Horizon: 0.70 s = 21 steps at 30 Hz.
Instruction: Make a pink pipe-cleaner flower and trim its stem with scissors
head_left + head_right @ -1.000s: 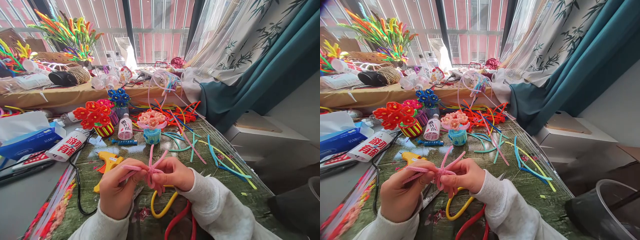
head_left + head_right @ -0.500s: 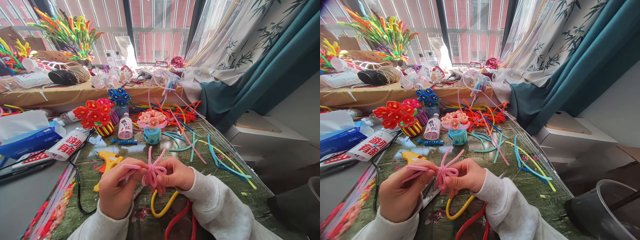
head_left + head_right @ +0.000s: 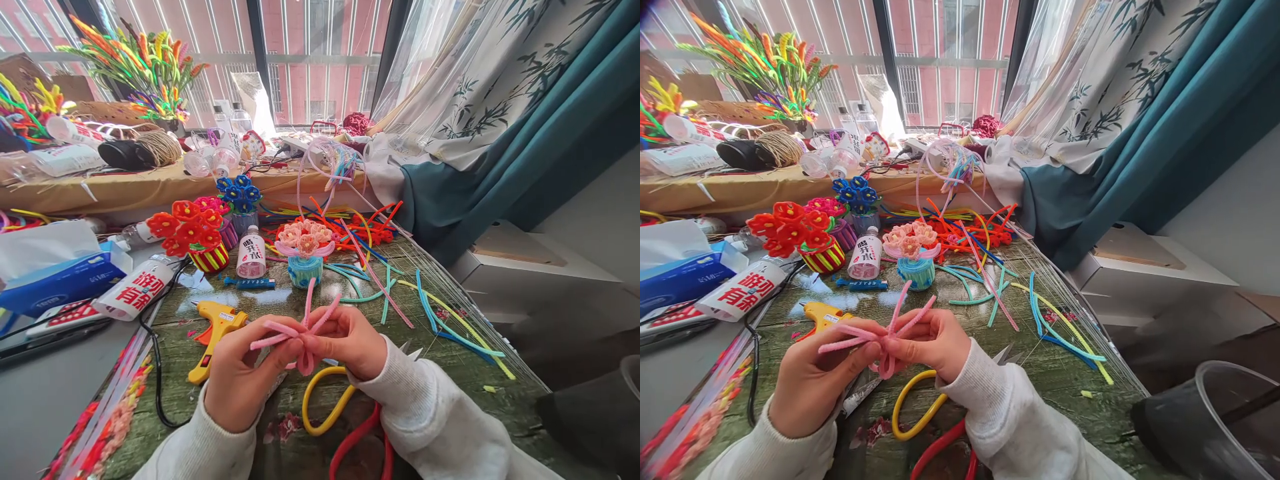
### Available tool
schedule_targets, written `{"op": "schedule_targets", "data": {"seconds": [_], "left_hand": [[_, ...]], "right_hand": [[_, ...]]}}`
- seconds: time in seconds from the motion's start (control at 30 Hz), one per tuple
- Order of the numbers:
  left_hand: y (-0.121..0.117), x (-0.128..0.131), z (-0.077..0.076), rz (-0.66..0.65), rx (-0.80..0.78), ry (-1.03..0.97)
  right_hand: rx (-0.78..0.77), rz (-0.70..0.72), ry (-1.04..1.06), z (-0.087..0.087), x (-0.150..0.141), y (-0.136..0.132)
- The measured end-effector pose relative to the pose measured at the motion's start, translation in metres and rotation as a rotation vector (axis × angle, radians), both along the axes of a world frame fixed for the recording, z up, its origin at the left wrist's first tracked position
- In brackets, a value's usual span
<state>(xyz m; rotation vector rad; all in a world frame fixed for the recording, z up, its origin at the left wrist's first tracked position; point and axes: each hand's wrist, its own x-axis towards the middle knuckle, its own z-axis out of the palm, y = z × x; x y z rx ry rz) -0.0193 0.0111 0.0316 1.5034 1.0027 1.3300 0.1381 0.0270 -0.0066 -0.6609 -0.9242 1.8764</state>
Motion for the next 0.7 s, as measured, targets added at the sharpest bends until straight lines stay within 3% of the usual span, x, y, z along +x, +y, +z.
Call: {"op": "schedule_targets", "data": {"seconds": [0.17, 0.43, 0.7], "left_hand": [[-0.0006, 0.0001, 0.0014, 0.049, -0.140, -0.161], [-0.0032, 0.0005, 0.0014, 0.092, 0.076, -0.020], [0.0026, -0.0052, 0.0004, 0.038, -0.177, -0.064]], "right_hand": [[0.036, -0.067, 0.034, 0.0022, 0.0000, -0.0005], [0.064, -0.054, 0.034, 0.0050, 0.0014, -0.0023], [0.107, 0.080, 0.024, 0.0072, 0.0010, -0.0082]]}}
